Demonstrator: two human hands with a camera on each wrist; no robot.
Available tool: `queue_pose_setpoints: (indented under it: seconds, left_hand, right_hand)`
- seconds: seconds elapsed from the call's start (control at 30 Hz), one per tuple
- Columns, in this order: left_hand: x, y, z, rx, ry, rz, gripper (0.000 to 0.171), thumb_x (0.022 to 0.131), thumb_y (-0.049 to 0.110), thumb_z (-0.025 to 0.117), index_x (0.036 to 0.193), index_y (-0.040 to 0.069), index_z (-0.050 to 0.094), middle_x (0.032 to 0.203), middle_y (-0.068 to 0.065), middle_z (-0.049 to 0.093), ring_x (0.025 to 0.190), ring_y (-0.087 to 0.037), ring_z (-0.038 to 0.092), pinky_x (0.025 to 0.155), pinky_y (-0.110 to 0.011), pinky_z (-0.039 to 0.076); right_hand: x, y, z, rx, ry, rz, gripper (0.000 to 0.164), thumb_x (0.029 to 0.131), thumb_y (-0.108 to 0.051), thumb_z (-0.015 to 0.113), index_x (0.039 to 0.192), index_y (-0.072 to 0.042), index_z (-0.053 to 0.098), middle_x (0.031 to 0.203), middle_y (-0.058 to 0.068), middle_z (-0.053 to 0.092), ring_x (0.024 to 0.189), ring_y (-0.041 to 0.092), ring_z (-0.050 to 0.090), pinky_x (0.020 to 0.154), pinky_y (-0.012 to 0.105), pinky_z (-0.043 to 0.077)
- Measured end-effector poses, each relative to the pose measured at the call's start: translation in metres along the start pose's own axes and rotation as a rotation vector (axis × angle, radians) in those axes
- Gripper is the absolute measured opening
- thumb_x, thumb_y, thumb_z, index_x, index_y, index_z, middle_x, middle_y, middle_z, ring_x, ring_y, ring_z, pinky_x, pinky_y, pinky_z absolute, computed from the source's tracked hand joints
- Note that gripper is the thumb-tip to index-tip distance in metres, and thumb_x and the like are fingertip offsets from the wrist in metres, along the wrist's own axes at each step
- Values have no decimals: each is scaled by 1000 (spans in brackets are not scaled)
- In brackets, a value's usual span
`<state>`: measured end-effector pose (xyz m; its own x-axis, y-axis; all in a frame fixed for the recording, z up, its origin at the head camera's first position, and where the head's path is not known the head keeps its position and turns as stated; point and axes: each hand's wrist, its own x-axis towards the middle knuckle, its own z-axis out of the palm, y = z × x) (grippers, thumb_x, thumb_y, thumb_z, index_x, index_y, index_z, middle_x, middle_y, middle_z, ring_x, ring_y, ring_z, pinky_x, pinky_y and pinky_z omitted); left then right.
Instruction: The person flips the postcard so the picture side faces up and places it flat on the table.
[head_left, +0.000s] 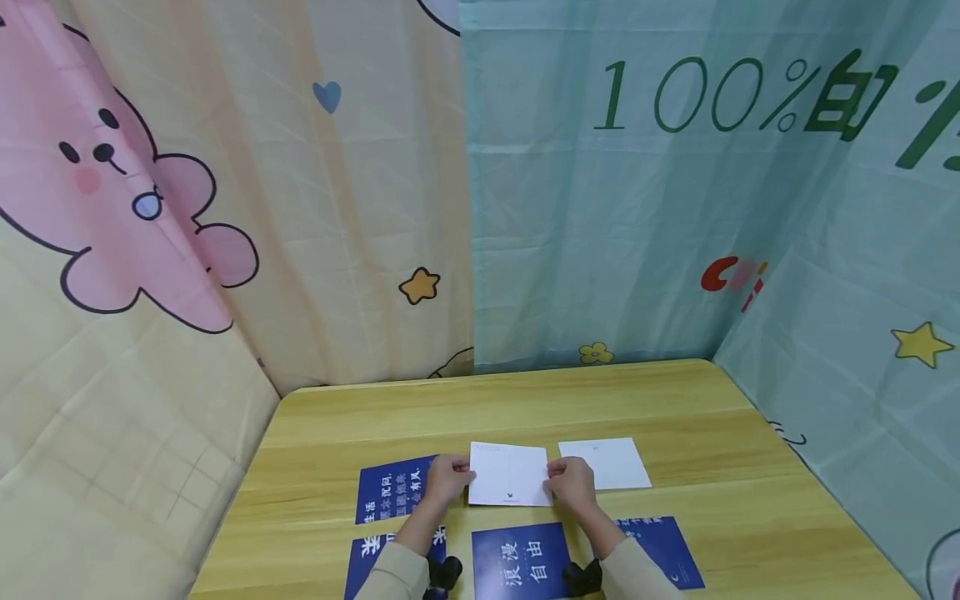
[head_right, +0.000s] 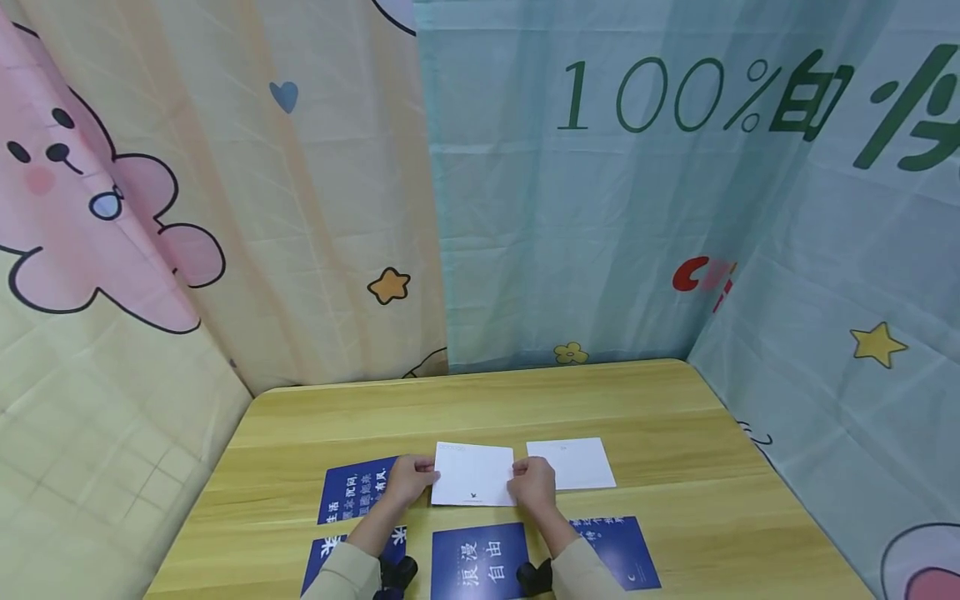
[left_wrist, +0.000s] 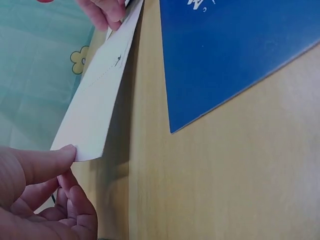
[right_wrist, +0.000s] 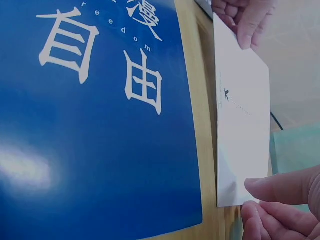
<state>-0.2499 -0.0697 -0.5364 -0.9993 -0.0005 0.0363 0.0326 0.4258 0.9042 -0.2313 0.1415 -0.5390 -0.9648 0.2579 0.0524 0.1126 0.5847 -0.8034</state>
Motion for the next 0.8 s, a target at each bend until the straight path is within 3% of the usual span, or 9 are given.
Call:
queue_pose_setpoints:
  seconds: [0.27, 0.4, 0.5, 0.8]
  left_hand:
    - [-1, -2, 0, 10, -20, -30, 14, 74, -8, 66, 87, -11, 63, 75, -7, 58, 72, -19, 54, 63, -32, 48]
    - [0, -2, 0, 24, -20, -22, 14, 75, -7, 67, 88, -10, 64, 75, -6, 58, 71, -19, 54, 62, -31, 48]
    - [0, -1, -1, 42, -7, -8, 13, 75, -6, 68, 87, -8, 65, 74, -6, 58, 70, -18, 54, 61, -30, 48]
    - [-1, -3, -1, 135, 58, 47, 8, 73, -1, 69, 81, -2, 68, 67, -2, 57, 62, -14, 51, 54, -26, 44]
  right_hand:
    - [7, 0, 9, -40, 1, 18, 30, 57, 10, 76, 83, 7, 61, 66, 2, 51, 64, 18, 48, 60, 31, 45]
    - [10, -1, 12, -52, -9, 4, 27, 59, 6, 78, 79, 6, 59, 64, 2, 48, 61, 17, 46, 57, 29, 42]
    - [11, -1, 11, -55, -19, -5, 25, 60, 3, 78, 74, 3, 57, 61, 1, 46, 57, 15, 45, 54, 27, 38]
    - [10, -2, 9, -74, -33, -39, 29, 63, 0, 76, 84, 5, 57, 62, 1, 49, 56, 14, 45, 52, 27, 38]
